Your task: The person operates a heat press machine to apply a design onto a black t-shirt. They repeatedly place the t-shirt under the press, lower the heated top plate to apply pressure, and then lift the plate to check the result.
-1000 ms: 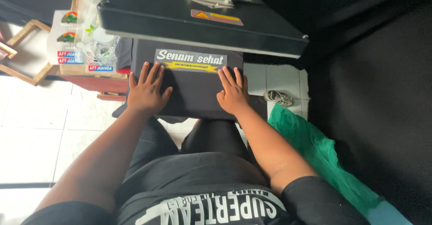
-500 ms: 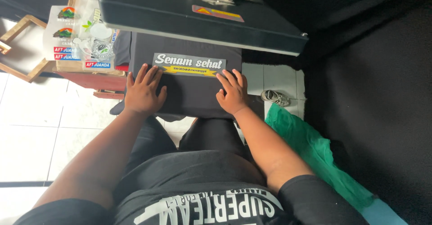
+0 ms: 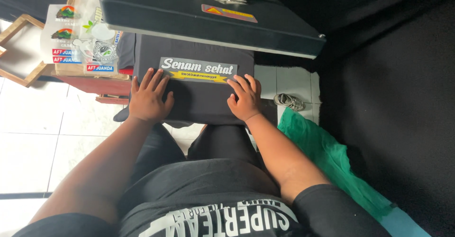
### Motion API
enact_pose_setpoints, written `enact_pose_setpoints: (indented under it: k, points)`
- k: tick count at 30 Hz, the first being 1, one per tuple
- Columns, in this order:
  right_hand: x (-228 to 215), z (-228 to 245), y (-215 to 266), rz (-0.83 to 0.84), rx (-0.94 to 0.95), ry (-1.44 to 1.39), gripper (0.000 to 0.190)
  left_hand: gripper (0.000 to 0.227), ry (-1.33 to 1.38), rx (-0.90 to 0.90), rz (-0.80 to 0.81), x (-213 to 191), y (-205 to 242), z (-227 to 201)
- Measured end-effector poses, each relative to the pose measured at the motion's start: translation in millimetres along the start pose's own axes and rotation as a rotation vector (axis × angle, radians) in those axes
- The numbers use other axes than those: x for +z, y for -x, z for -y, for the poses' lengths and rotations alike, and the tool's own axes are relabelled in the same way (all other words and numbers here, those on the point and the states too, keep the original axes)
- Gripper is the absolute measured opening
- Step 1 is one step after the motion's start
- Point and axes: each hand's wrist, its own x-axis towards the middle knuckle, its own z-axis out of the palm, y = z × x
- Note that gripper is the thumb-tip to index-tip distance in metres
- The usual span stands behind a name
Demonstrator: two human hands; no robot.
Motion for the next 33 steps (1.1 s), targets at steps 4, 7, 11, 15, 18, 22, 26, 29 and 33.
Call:
enact_pose_setpoints:
  k: [4, 7, 11, 15, 18, 22, 26, 29, 33]
  points:
    - [2, -2, 3, 0.003, 0.01, 0.011, 0.052, 0.051, -0.009, 0.009, -0.018, 2, 2, 0]
    - [1, -1, 3, 0.016, 0.02, 0.01, 0.051, 0.049, -0.014, 0.01, -0.029, 0, 2, -1]
    - [0, -1, 2, 0.027, 0.027, 0.008, 0.051, 0.051, -0.021, 0.015, -0.033, -2, 1, -1]
    - [3, -2, 5, 0.021, 0.022, 0.021, 0.052, 0.057, -0.011, 0.012, -0.032, -2, 2, -2]
    - [2, -2, 3, 0.016, 0.036, 0.01, 0.052, 0.053, -0.014, 0.017, -0.043, -4, -1, -2]
    - [0, -1, 3, 0.0, 0.042, -0.007, 0.051, 0.053, -0.021, 0.002, -0.032, -6, -2, -5]
    - [-2, 0, 2, 0.016, 0.043, -0.01, 0.052, 0.054, -0.024, -0.016, 0.002, -2, 1, -3]
    - [2, -3, 4, 0.012, 0.036, 0.01, 0.053, 0.054, -0.001, -0.017, 0.023, -11, -3, -7]
    - [2, -3, 4, -0.003, 0.033, 0.001, 0.054, 0.056, -0.011, -0.02, 0.03, -10, -4, -7]
